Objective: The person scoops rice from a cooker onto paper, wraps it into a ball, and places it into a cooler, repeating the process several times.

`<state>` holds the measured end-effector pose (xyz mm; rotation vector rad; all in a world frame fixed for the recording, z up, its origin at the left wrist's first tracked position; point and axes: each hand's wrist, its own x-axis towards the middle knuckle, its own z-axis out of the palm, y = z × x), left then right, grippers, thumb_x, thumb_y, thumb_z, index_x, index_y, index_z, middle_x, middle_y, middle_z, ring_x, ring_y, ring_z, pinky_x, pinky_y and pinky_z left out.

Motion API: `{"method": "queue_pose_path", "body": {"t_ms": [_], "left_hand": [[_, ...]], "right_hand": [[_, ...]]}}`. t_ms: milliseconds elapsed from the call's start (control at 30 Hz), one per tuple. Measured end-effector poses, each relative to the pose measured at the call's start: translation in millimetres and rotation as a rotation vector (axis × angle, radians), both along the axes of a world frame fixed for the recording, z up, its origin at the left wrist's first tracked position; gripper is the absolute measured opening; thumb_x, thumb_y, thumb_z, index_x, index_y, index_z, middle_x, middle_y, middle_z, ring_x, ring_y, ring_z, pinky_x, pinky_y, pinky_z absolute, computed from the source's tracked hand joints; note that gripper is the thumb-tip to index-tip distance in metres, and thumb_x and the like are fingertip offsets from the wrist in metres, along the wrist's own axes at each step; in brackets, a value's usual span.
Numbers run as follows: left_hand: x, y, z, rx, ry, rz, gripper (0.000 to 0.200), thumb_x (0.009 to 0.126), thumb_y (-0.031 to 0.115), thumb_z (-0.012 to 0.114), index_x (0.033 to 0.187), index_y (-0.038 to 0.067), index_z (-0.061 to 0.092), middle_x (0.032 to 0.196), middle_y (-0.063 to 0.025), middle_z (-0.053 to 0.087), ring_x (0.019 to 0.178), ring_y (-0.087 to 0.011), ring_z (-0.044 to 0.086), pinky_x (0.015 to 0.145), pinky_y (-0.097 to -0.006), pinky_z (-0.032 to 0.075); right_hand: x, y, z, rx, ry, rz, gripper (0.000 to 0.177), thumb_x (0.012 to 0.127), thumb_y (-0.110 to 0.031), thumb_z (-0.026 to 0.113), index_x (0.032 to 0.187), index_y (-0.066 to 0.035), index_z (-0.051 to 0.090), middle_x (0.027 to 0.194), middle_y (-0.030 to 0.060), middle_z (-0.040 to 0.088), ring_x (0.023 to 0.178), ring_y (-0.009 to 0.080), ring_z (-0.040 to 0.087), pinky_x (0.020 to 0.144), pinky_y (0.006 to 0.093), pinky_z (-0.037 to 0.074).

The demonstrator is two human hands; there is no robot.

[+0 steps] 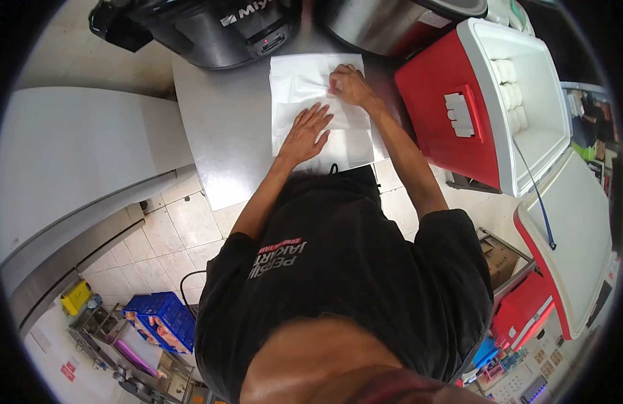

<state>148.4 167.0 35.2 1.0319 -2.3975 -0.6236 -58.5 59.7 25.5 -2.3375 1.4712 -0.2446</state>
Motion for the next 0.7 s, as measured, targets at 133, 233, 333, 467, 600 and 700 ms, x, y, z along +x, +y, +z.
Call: {"method": "queue_pose_path", "body": {"t_ms": [133,233,333,467,600,700], "left_hand": [[-1.0,-5.2,1.3,-0.021,0.005,0.000,0.041,0.089,0.018,0.053,0.128,0.003,0.049,0.137,-0.0161,0.046,0.130,-0.0336,0.037,0.107,-0.0452,0.029],[-3.4,-20.4,6.9,0.152,0.222,0.146,0.050,0.087,0.015,0.055,0.133,0.001,0.039,0.129,-0.0227,0.049,0.120,-0.0369,0.046,0.103,-0.0430,0.033],[-1.8,-60.4,12.4,0.006,0.160,0.243,0.065,0.077,0.009,0.060,0.136,0.000,0.033,0.133,-0.0234,0.043,0.127,-0.0370,0.039,0.106,-0.0467,0.028],[11.5,-105.4,12.6,-0.131,-0.131,0.115,0.074,0.071,0.004,0.061,0.139,0.005,0.032,0.138,-0.0194,0.041,0.129,-0.0358,0.037,0.109,-0.0466,0.025],[16.0,-118.1,41.5,0.264,-0.325,0.034,0.058,0.075,0.006,0.061,0.130,0.012,0.046,0.124,-0.0142,0.056,0.114,-0.0371,0.052,0.096,-0.0416,0.043],[24.1,-116.6,45.7,0.259,-0.225,-0.089,0.033,0.078,0.004,0.057,0.111,0.008,0.058,0.115,-0.0122,0.059,0.105,-0.0358,0.056,0.087,-0.0415,0.048]], "right_hand": [[1.7,0.6,-8.0,-0.198,-0.287,-0.053,0.031,0.071,-0.018,0.074,0.097,-0.008,0.061,0.102,0.0106,0.059,0.103,0.0291,0.051,0.089,0.0392,0.042],[1.9,-0.8,4.1,0.192,-0.160,-0.091,0.023,0.070,-0.018,0.072,0.090,-0.011,0.061,0.100,0.0083,0.060,0.106,0.0311,0.051,0.087,0.0420,0.043],[2.6,1.3,13.8,-0.078,-0.018,0.073,0.025,0.071,-0.014,0.068,0.093,-0.010,0.058,0.094,0.0100,0.062,0.099,0.0332,0.055,0.084,0.0410,0.044],[0.7,11.9,37.3,0.135,-0.154,0.030,0.024,0.074,-0.008,0.069,0.094,-0.005,0.055,0.093,0.0135,0.064,0.089,0.0352,0.060,0.079,0.0413,0.048],[-3.3,19.4,55.8,0.173,-0.235,-0.066,0.024,0.075,-0.007,0.070,0.096,-0.005,0.058,0.094,0.0145,0.066,0.089,0.0326,0.063,0.077,0.0397,0.049],[-9.7,32.9,56.7,0.052,-0.289,0.068,0.029,0.077,-0.005,0.069,0.103,-0.007,0.058,0.093,0.0133,0.066,0.087,0.0309,0.064,0.078,0.0389,0.050]]}}
